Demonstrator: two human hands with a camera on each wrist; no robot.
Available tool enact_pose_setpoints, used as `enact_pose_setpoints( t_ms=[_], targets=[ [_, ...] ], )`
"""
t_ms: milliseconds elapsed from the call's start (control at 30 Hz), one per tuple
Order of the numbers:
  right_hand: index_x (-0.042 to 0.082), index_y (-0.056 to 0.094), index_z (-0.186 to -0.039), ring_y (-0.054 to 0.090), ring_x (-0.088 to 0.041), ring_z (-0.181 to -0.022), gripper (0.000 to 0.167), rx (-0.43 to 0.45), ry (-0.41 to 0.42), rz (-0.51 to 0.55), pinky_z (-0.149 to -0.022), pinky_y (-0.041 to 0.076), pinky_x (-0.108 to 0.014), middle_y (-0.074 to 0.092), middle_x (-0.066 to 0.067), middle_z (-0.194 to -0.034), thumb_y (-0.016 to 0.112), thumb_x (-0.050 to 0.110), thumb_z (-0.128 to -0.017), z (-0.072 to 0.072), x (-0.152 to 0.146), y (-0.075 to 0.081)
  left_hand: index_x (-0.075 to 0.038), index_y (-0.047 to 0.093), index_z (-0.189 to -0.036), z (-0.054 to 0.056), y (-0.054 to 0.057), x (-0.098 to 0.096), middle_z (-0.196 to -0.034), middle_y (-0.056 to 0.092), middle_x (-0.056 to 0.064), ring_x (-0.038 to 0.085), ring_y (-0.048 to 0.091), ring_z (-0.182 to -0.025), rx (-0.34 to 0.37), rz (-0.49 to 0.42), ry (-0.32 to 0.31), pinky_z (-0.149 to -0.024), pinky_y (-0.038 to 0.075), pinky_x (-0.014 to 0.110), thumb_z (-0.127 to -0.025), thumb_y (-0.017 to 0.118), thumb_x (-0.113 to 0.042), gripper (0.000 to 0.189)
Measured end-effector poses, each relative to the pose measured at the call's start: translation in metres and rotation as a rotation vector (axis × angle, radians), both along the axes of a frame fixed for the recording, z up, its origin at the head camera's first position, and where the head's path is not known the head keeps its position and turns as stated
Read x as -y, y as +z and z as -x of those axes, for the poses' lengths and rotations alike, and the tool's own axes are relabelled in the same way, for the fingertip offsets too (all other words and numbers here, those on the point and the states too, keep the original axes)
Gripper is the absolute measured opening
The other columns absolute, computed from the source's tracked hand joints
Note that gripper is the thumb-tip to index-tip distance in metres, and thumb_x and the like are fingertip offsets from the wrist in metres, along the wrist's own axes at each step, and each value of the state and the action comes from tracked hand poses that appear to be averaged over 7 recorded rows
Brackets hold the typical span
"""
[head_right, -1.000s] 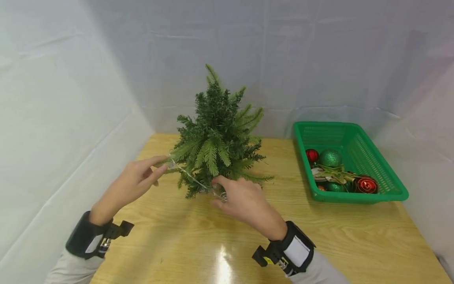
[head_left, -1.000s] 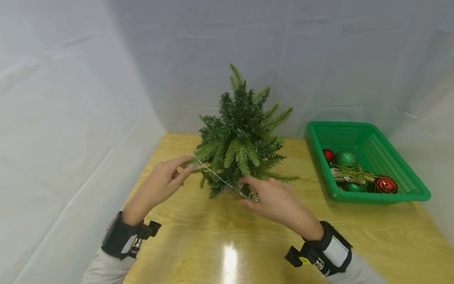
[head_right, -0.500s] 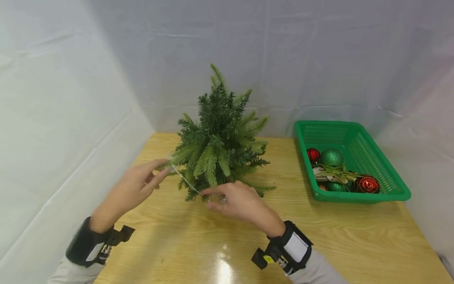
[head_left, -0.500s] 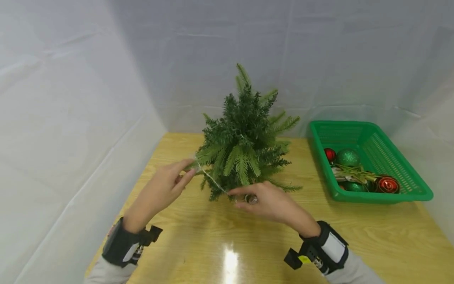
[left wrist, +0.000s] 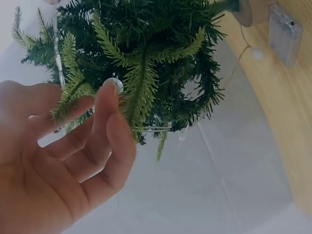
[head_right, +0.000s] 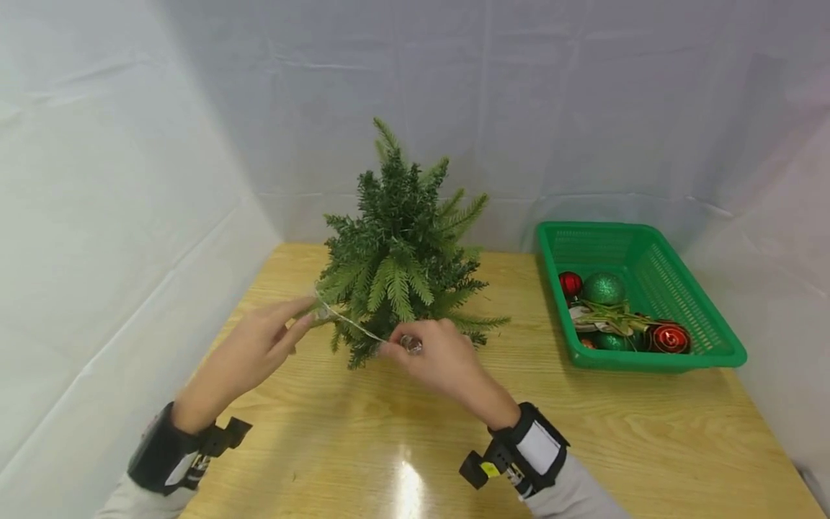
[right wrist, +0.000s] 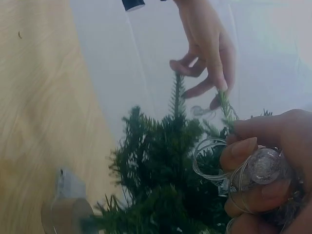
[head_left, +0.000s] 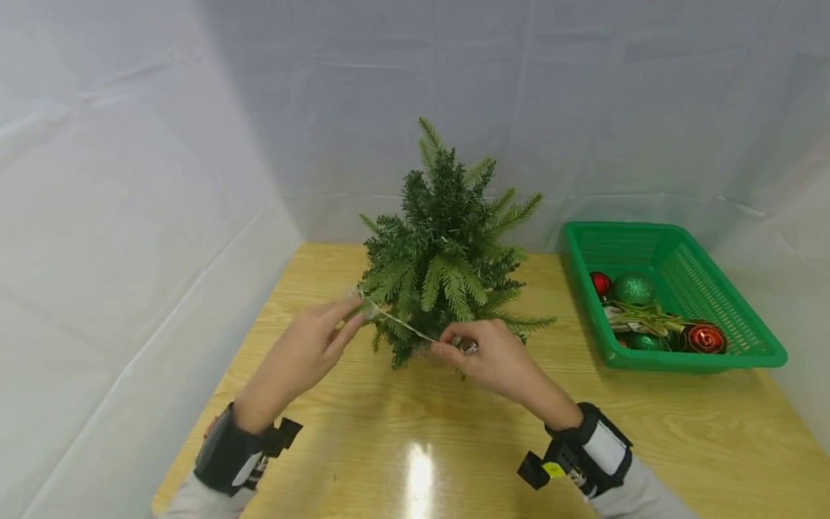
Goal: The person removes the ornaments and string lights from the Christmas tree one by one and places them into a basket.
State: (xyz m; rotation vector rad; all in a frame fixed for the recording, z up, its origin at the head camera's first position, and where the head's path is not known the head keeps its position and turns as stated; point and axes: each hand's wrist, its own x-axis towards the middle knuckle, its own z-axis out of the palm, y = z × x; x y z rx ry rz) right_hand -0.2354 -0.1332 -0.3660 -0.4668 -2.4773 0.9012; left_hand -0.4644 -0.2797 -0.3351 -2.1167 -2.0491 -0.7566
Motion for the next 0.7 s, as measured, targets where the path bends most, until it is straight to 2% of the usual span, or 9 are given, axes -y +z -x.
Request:
enact_pose_setpoints(
  t_ms=[100,233,367,400,567,700],
  targets=[
    [0.016,0.072,-0.085,0.047,-0.006,-0.047,0.021,-0.006,-0.03,-0.032,-0.045,0.039,-0.023,0.058,0.01,-0.061,0.063,0.033,-0.094,-0.003,-0.004,-0.001,-0.002,0.057,-0.131,-0.006,-0.003,0.0,-0.115,0.066,0.018,0.008,0.054,-0.056,0.018,0.012,0.001,-0.079,0.056,0.039,-0.101,0.052,-0.018,0.034],
    [0.017,0.071,-0.081,0.041,-0.007,-0.044,0.024,-0.018,-0.057,-0.021,-0.043,0.034,-0.023,0.052,0.008,-0.053,0.062,0.034,-0.094,-0.009,-0.01,-0.004,-0.003,0.059,-0.13,-0.017,-0.009,-0.002,-0.109,0.069,0.014,0.004,0.053,-0.053,0.034,0.014,0.022,-0.069,0.056,0.032,-0.101,0.053,-0.02,0.034],
    [0.016,0.072,-0.081,0.046,-0.008,-0.046,0.025,-0.037,-0.082,-0.009,-0.045,0.037,-0.025,0.056,0.008,-0.056,0.063,0.036,-0.094,-0.016,-0.016,-0.007,-0.002,0.06,-0.129,-0.027,-0.014,-0.005,-0.099,0.07,0.013,-0.001,0.05,-0.046,0.049,0.004,0.035,-0.06,0.053,0.022,-0.1,0.056,-0.018,0.034],
    [0.016,0.072,-0.082,0.048,-0.008,-0.047,0.026,-0.042,-0.086,-0.002,-0.045,0.038,-0.025,0.057,0.008,-0.057,0.062,0.036,-0.094,-0.017,-0.018,-0.008,-0.002,0.06,-0.128,-0.03,-0.015,-0.006,-0.095,0.07,0.013,-0.003,0.044,-0.041,0.06,0.001,0.035,-0.056,0.05,0.019,-0.099,0.056,-0.017,0.033],
    [0.013,0.072,-0.086,0.053,-0.012,-0.052,0.025,-0.07,-0.088,0.06,-0.046,0.042,-0.027,0.059,0.003,-0.062,0.062,0.033,-0.095,-0.029,-0.025,-0.007,0.001,0.06,-0.127,-0.046,-0.018,-0.009,-0.083,0.068,0.009,-0.005,0.042,-0.039,0.099,0.011,0.035,-0.048,0.046,0.016,-0.099,0.057,-0.014,0.032],
    [0.015,0.072,-0.088,0.052,-0.016,-0.055,0.021,-0.107,-0.079,0.133,-0.048,0.043,-0.029,0.057,0.001,-0.062,0.062,0.033,-0.095,-0.039,-0.025,-0.001,0.004,0.061,-0.123,-0.059,-0.02,-0.014,-0.083,0.069,0.01,0.002,0.051,-0.047,0.029,-0.05,0.016,-0.05,0.047,0.017,-0.099,0.056,-0.014,0.031]
  ],
)
